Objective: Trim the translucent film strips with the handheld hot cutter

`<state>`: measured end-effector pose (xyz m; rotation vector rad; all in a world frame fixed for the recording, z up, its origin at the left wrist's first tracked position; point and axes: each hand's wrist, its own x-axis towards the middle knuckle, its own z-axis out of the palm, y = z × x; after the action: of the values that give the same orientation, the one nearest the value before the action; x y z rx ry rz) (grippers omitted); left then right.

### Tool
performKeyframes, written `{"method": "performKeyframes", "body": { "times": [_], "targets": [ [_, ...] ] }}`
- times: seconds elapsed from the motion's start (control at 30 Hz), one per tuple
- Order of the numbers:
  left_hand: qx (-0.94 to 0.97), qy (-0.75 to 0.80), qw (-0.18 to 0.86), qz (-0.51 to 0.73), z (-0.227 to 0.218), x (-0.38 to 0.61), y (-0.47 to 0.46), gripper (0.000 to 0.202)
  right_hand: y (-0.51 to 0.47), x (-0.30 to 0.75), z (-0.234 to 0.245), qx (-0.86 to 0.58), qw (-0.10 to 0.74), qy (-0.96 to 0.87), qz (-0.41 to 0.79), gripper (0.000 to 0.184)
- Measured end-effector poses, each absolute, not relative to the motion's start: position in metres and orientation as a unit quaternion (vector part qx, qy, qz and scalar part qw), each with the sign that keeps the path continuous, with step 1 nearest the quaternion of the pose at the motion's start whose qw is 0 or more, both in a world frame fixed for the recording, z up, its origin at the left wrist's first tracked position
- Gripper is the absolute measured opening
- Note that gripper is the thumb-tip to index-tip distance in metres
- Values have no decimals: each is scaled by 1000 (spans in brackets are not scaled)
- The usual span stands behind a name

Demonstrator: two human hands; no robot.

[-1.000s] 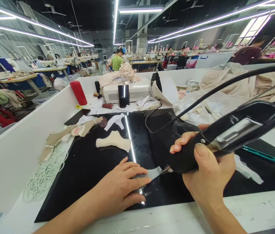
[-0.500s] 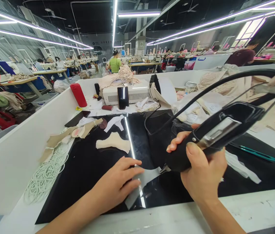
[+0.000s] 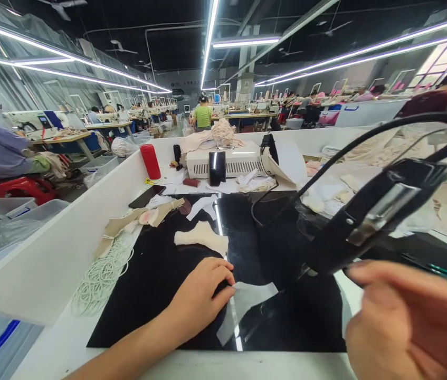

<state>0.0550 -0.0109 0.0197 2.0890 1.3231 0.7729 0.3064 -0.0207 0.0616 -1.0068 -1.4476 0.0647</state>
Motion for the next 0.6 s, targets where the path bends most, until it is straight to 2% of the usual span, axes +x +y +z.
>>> {"method": "performKeyframes", "body": {
  "times": [0.07,0.13,0.2,0.27,0.47,0.6],
  "targets": [
    [762,485,295,314,19,56,-10,12,-19,300,51,-416,534,-735,28,16],
    [739,481,325,341,19,57,-9,11,-11,292,37,-383,454,-804,23,23],
    [704,485,375,358,21,56,-7,7,-3,285,23,-365,414,-833,36,28],
    [667,490,422,372,23,54,-5,1,4,282,13,-369,400,-836,69,24],
    [603,484,486,409,27,44,9,13,15,272,23,-377,383,-828,160,19],
    [585,496,476,431,32,32,27,20,31,253,35,-362,403,-829,143,22]
  ]
}}
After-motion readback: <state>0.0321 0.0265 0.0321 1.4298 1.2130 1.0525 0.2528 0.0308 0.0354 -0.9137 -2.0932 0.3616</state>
